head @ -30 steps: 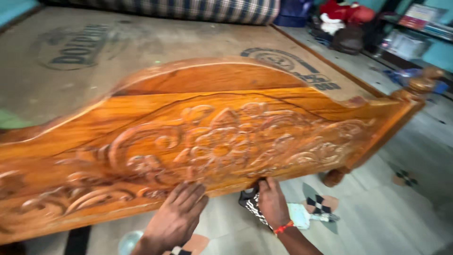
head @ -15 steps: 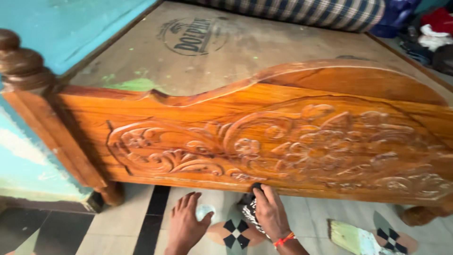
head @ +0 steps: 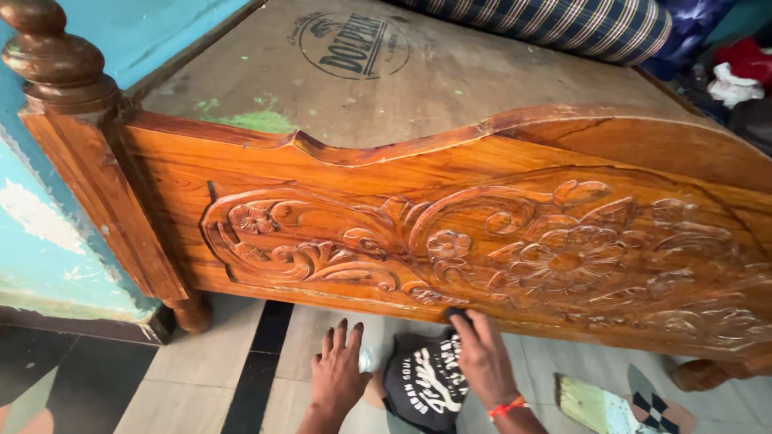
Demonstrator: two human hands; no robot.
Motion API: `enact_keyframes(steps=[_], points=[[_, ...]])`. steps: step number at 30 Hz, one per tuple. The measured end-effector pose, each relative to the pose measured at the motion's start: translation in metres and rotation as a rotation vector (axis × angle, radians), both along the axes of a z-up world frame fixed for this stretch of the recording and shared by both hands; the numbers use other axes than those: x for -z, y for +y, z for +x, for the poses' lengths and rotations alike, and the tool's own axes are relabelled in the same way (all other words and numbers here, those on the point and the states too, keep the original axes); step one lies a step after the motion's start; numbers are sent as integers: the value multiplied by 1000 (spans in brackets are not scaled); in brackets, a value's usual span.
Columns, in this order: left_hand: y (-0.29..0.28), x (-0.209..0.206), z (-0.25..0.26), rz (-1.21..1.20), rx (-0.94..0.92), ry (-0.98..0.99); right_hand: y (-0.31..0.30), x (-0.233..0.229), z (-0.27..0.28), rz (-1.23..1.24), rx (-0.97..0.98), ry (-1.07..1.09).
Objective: The person cleans a wooden bed frame by hand with a dark cloth, wiping down the ornate carvings and flat surfaces of the headboard and side rails.
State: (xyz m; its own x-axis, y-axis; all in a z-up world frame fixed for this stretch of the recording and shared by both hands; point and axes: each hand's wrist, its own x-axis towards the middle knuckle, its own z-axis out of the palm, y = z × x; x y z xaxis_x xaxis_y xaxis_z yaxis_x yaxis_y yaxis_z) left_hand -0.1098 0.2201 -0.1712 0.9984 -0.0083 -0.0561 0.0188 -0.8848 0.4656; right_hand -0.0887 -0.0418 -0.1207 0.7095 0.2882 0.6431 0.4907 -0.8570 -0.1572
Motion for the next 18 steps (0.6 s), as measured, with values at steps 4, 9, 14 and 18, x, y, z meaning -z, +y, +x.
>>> enact_keyframes(steps=[4, 9, 14, 18], points=[[3, 11, 1, -51, 2, 11, -41, -2, -7, 78, 144, 28], [8, 20, -1, -115, 33, -15, -73, -4, -10, 296, 331, 53], [18, 24, -4, -138, -14, -12, -84, -8, -36, 438, 342, 129], [21, 22, -15, -130, 3, -25, -89, -15, -59, 408, 303, 97]])
